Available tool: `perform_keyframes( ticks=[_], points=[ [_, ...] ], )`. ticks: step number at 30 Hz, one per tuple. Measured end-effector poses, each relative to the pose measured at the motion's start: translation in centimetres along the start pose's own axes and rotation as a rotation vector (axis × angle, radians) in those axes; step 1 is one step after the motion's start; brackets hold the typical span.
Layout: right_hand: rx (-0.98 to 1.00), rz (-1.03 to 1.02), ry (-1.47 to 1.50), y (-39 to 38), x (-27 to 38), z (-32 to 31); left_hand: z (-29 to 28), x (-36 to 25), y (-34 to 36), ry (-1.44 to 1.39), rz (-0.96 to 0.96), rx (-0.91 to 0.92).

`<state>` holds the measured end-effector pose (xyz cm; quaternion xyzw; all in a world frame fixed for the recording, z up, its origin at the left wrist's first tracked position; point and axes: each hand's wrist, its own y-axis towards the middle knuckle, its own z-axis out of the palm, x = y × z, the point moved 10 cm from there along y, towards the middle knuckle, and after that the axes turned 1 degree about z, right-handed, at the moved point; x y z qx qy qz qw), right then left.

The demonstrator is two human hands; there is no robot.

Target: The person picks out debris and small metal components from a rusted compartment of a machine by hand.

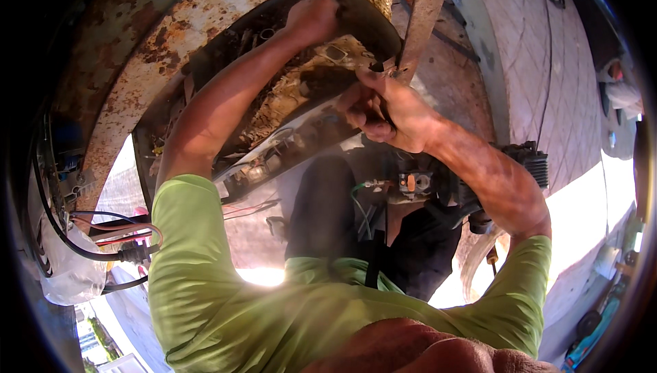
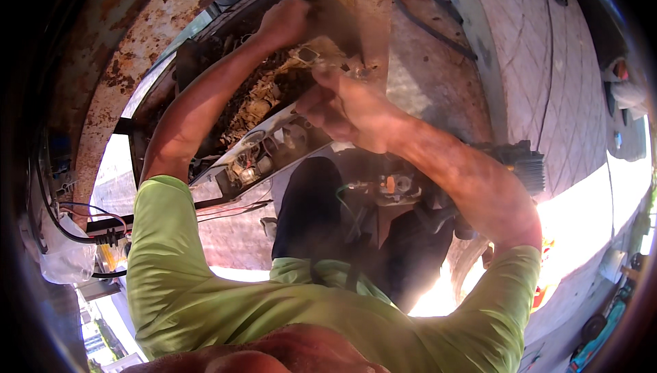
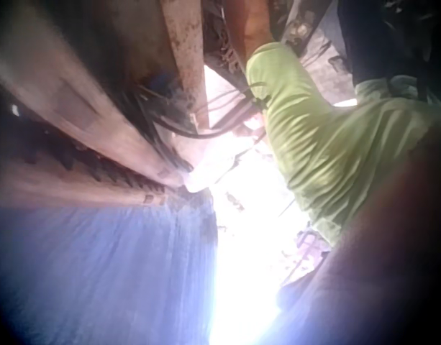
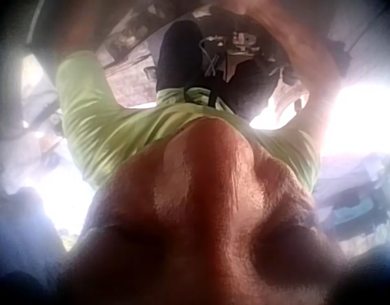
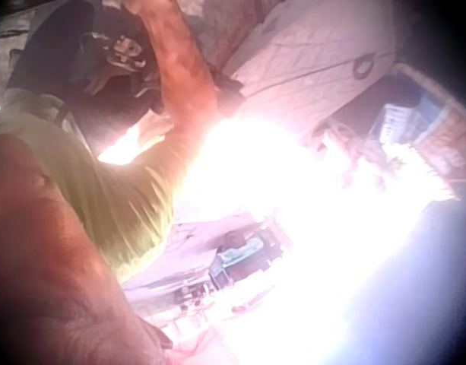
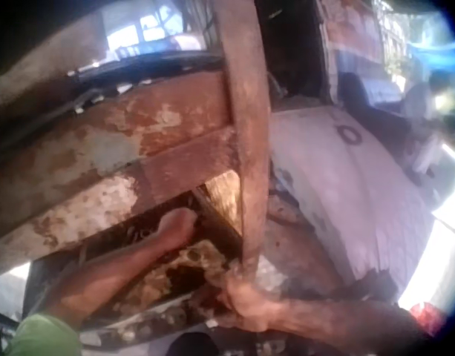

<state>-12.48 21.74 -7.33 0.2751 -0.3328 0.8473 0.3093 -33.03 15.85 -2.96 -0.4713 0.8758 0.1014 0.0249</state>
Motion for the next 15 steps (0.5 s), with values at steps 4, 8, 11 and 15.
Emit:
perform_keyframes(
  ticks=[4,8,11,15],
  points=[
    [0.078,-0.019,-0.02,0.6,-0.3,-0.3,0.3,0.2,0.1,-0.053,-0.016,0.054],
    [0.085,0.008,0.096,0.5,-0.5,-0.7,-3.1,-4.3,-3.8,-0.533,0.072,0.224],
    [0.068,0.057,0.2,0.2,-0.7,0.6,-8.0,-9.2,-9.5,-0.725,0.234,0.212],
    [0.149,0.02,0.216,-0.2,-0.5,1.1,-8.3,-13.3,-12.7,-0.576,0.383,0.182]
  ],
)
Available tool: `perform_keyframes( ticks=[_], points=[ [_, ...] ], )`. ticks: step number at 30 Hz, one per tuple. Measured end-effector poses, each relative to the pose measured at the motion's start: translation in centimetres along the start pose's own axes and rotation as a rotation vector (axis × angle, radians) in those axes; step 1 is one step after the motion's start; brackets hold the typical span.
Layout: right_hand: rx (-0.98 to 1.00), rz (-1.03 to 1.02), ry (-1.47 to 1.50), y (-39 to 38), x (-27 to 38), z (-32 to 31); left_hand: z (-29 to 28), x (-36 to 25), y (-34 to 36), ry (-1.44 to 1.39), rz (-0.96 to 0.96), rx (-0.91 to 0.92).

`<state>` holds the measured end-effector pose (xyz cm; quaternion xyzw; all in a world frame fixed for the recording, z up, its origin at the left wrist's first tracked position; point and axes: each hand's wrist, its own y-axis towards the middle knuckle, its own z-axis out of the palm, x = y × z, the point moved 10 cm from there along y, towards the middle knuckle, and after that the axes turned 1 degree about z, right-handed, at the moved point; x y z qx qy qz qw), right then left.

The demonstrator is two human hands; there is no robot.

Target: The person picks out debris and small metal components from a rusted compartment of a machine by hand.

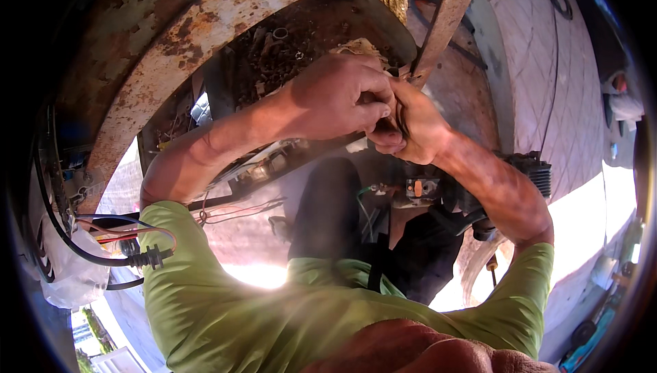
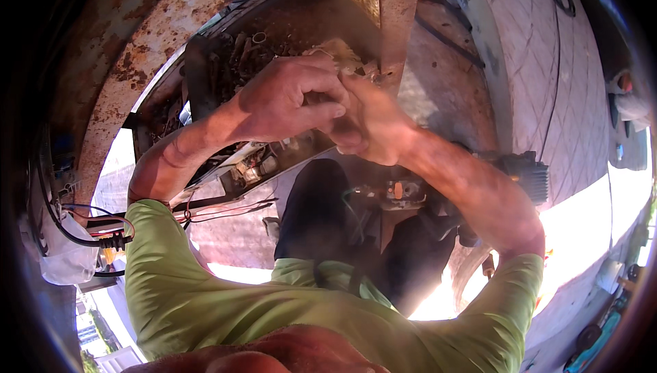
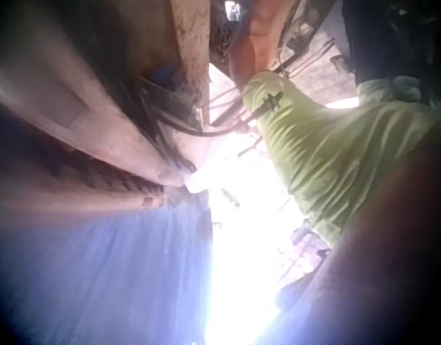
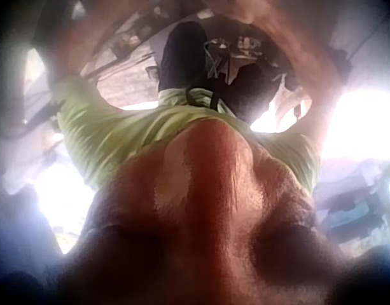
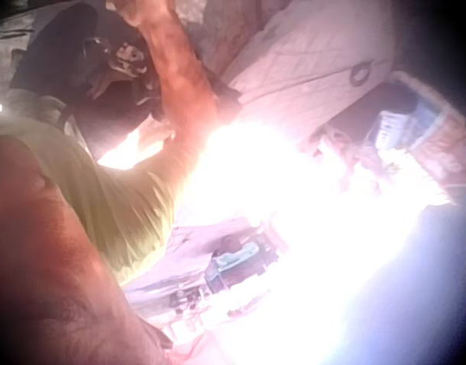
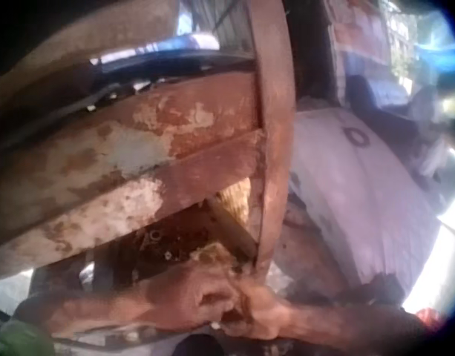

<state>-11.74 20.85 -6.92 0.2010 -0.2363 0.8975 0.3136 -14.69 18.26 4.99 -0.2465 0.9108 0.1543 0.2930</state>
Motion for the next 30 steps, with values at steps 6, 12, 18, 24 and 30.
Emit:
perform_keyframes(
  ticks=[6,12,18,24,30],
  points=[
    [-0.078,-0.021,-0.033,0.3,0.5,-1.6,-3.9,7.5,1.8,0.185,-0.22,-0.204],
    [-0.084,0.002,-0.125,0.3,0.1,-1.1,-8.3,20.4,7.3,0.383,-0.27,-0.361],
    [-0.183,-0.001,-0.178,0.1,0.2,-1.7,-3.5,23.8,8.4,0.719,-0.257,-0.099],
    [-0.191,0.003,-0.226,0.2,-0.1,-1.9,1.2,9.9,1.7,0.439,0.3,-0.048],
    [-0.144,0.003,-0.259,0.4,-0.2,-1.6,-3.0,13.6,2.0,0.403,-0.026,-0.069]
  ],
)
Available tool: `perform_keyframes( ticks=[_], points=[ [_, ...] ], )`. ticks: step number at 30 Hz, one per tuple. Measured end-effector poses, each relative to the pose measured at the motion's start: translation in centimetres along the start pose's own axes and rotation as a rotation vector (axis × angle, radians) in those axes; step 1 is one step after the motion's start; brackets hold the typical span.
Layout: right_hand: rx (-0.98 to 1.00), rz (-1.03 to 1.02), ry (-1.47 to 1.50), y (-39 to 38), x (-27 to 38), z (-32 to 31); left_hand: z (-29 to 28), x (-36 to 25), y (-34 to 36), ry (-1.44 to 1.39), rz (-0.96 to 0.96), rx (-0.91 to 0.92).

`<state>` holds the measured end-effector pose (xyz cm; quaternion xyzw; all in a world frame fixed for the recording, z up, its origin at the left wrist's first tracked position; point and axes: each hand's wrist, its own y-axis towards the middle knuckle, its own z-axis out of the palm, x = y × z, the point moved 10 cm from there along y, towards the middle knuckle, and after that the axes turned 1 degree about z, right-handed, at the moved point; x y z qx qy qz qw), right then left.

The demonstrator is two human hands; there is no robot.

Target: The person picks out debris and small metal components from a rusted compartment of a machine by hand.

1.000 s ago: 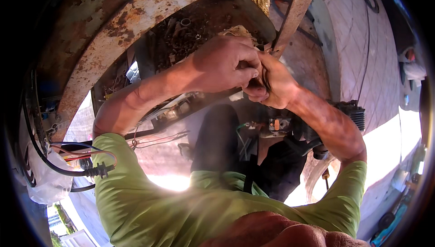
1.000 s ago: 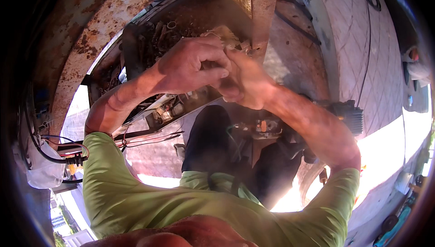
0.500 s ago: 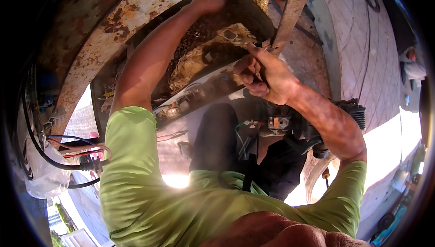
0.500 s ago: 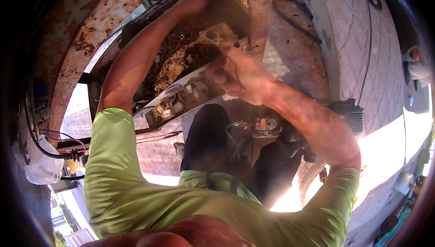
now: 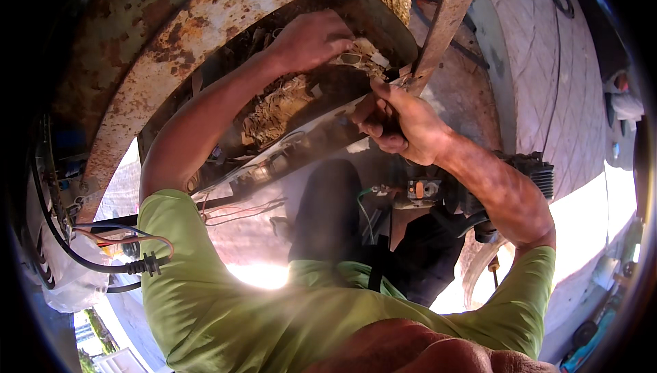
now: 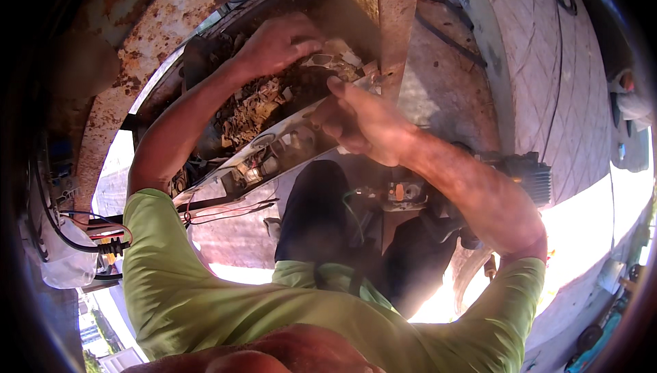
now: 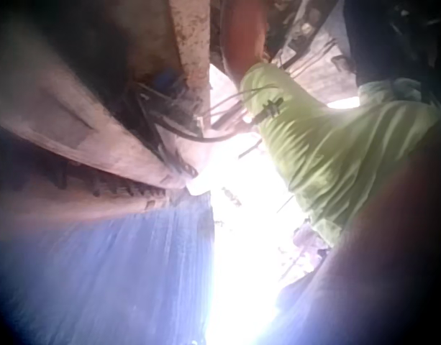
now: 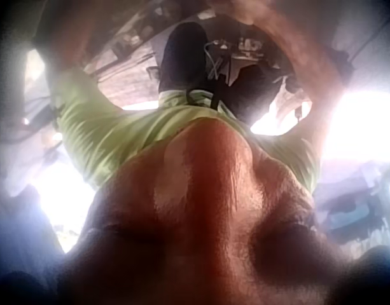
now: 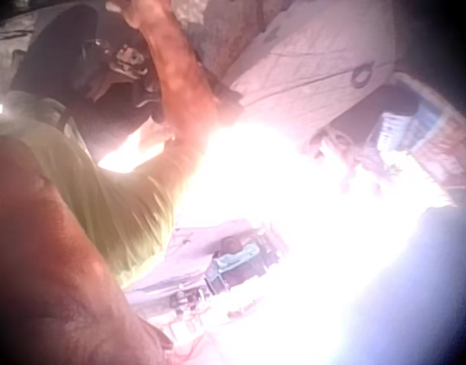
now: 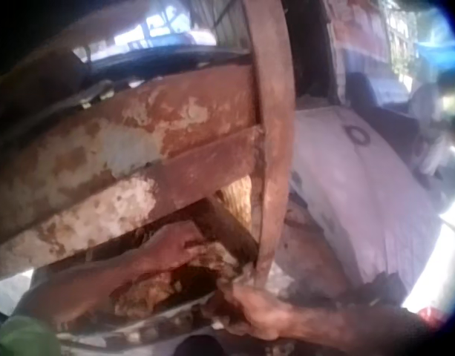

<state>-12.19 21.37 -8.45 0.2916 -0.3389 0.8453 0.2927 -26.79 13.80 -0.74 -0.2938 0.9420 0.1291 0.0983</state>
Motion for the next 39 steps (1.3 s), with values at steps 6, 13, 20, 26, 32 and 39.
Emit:
perform_keyframes(
  ticks=[6,13,20,26,32,39],
  points=[
    [0.036,-0.017,-0.025,0.0,0.0,0.1,-1.8,8.9,4.0,0.037,-0.299,-0.209],
    [0.002,-0.023,-0.011,-0.1,0.2,-0.2,0.6,12.4,5.7,0.258,-0.313,-0.204],
    [-0.011,-0.019,-0.023,-0.2,0.1,-0.2,0.6,11.9,6.2,0.269,-0.369,-0.092],
    [-0.007,0.017,0.06,-0.2,0.0,0.0,-2.5,6.2,3.2,-0.11,-0.353,-0.158],
    [0.023,0.006,0.175,-0.4,0.4,1.1,-5.6,-12.0,-3.3,-0.426,0.06,-0.099],
    [0.031,0.034,0.194,-0.6,-0.1,0.9,-3.4,-8.9,-3.1,-0.369,-0.063,-0.146]
  ],
)
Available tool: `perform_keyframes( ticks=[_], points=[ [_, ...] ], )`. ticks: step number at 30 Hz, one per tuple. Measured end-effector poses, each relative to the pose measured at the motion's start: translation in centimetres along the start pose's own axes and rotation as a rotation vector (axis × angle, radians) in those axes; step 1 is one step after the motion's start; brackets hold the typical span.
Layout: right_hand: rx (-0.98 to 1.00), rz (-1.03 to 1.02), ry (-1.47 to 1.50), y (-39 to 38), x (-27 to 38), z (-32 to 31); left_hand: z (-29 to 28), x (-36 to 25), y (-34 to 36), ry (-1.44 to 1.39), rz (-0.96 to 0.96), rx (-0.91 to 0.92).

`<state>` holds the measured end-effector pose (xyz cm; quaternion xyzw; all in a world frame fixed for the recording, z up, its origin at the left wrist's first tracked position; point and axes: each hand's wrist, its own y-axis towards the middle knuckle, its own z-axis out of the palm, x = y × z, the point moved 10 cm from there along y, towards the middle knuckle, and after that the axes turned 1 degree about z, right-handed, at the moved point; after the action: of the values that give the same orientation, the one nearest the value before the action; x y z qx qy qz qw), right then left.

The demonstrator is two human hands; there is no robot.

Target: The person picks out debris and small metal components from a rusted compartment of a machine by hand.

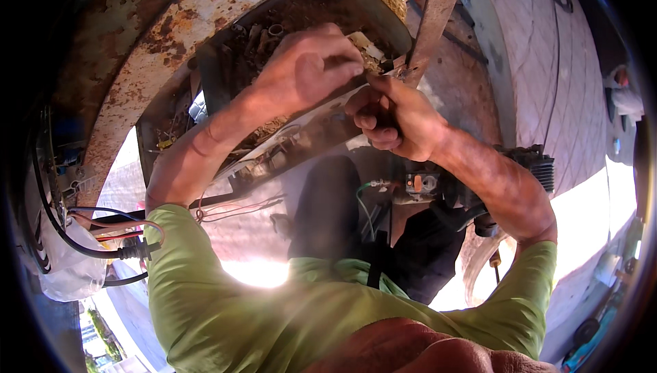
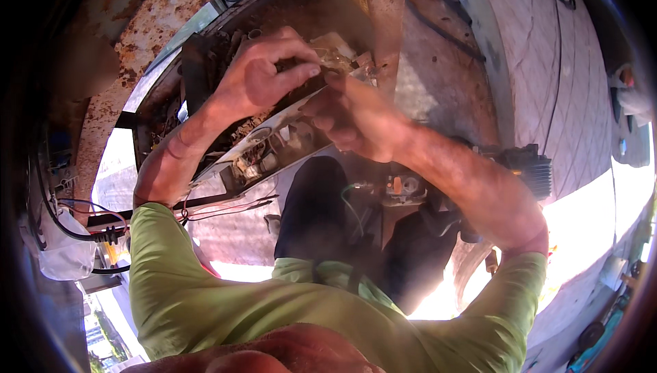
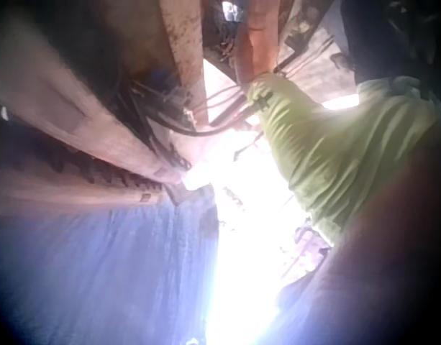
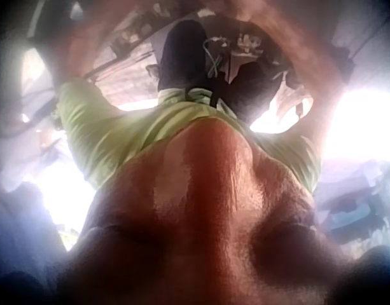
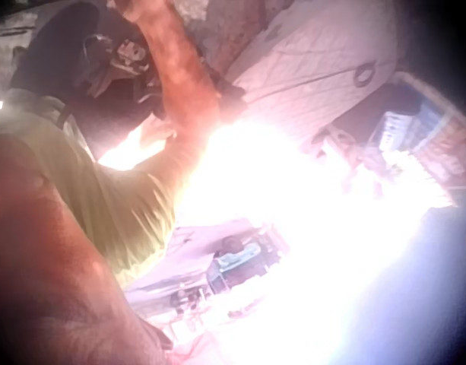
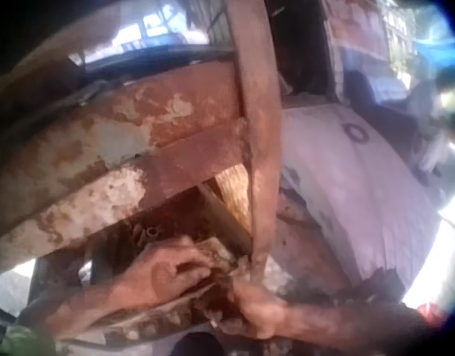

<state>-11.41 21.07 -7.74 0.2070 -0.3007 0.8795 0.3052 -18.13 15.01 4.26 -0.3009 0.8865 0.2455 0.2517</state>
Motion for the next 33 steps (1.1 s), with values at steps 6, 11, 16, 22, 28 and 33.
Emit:
perform_keyframes(
  ticks=[6,11,16,22,28,33],
  points=[
    [0.008,0.005,-0.076,0.0,-0.2,0.1,-0.1,8.4,5.8,0.309,-0.193,0.033],
    [-0.03,-0.015,-0.125,0.2,0.0,-0.4,2.7,12.7,8.6,0.558,-0.324,0.148],
    [-0.046,-0.025,-0.169,0.2,0.0,-0.7,2.7,11.4,8.4,0.491,-0.167,0.104],
    [-0.057,-0.018,-0.126,0.1,0.1,-0.6,1.7,9.7,5.0,-0.954,-0.363,0.181],
    [-0.103,-0.016,-0.132,-0.1,0.3,-0.5,0.4,3.8,2.5,-1.108,-0.168,0.225],
    [-0.044,-0.139,-0.075,-0.1,1.5,-0.2,0.6,3.4,2.1,-1.081,-0.023,0.201]
  ],
)
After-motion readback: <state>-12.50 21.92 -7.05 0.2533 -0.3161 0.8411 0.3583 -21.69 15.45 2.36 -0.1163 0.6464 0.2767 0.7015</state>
